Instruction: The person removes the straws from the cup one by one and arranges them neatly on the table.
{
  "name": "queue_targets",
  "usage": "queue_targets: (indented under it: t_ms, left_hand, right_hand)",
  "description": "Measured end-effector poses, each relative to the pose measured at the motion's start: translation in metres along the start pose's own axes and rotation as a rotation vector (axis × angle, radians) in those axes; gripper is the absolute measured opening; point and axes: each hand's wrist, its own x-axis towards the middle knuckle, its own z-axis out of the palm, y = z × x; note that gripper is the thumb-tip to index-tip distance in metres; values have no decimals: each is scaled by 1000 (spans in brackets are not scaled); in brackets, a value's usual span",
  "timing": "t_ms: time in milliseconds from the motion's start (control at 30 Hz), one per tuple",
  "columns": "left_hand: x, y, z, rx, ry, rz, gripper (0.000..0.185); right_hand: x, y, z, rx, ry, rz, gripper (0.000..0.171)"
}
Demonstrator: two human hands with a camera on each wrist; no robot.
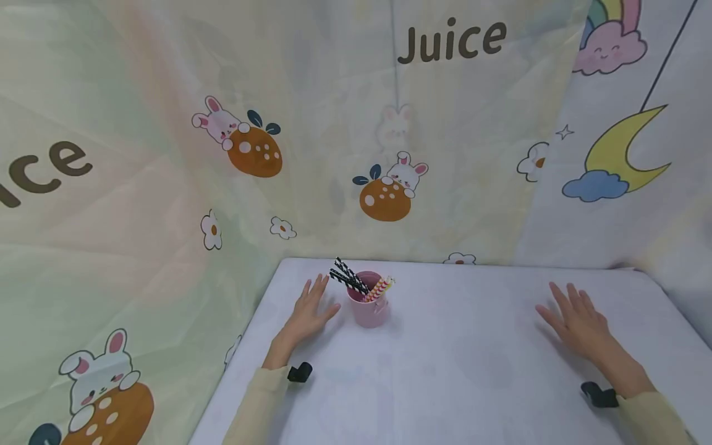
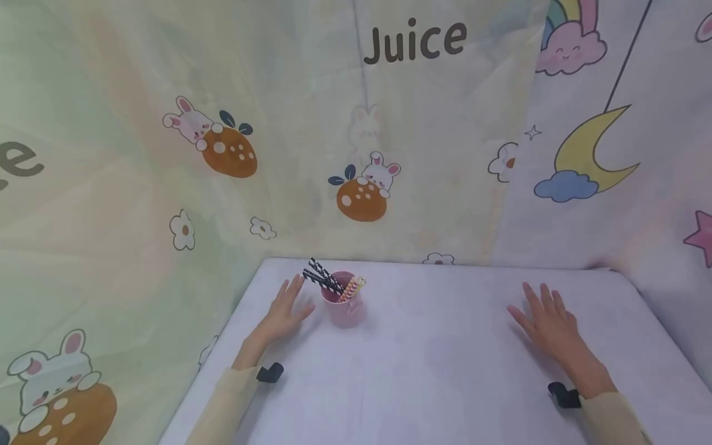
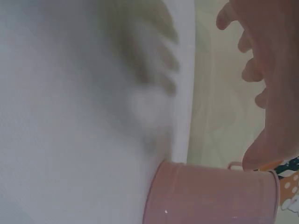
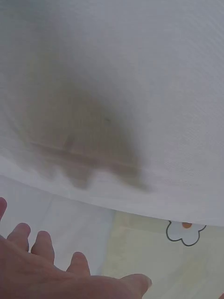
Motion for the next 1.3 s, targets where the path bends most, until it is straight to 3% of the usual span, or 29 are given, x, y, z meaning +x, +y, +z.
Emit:
queue_targets:
  t_ms: [133,300,533,733,933,1067,1300]
  left_hand:
    - [3,10,-2,-58,-56,65,88]
    - [8,19,-1,-134,-107,62,93]
    - [19,34,4,-336,-110,101,95]
    - [24,40,8,-363,-126,70,97]
    - [27,42,10,-397,-137,126,90]
    - [26,45,9,-402,-145,119,89]
    - [26,48,9,-440,-109,163,85]
  right_hand:
    - [6,-5,1,16,0,-28,83]
    - [16,-19,1,23,12,-66,80]
    - [27,-49,3,50,-42,-76,81]
    - [42,-86,7,81,-41,-145,80]
    - [52,-123,15,91,-76,-227,80]
    - [57,-146,25,93,-86,-277,81]
    - [57,-190,37,114,-102,-300,83]
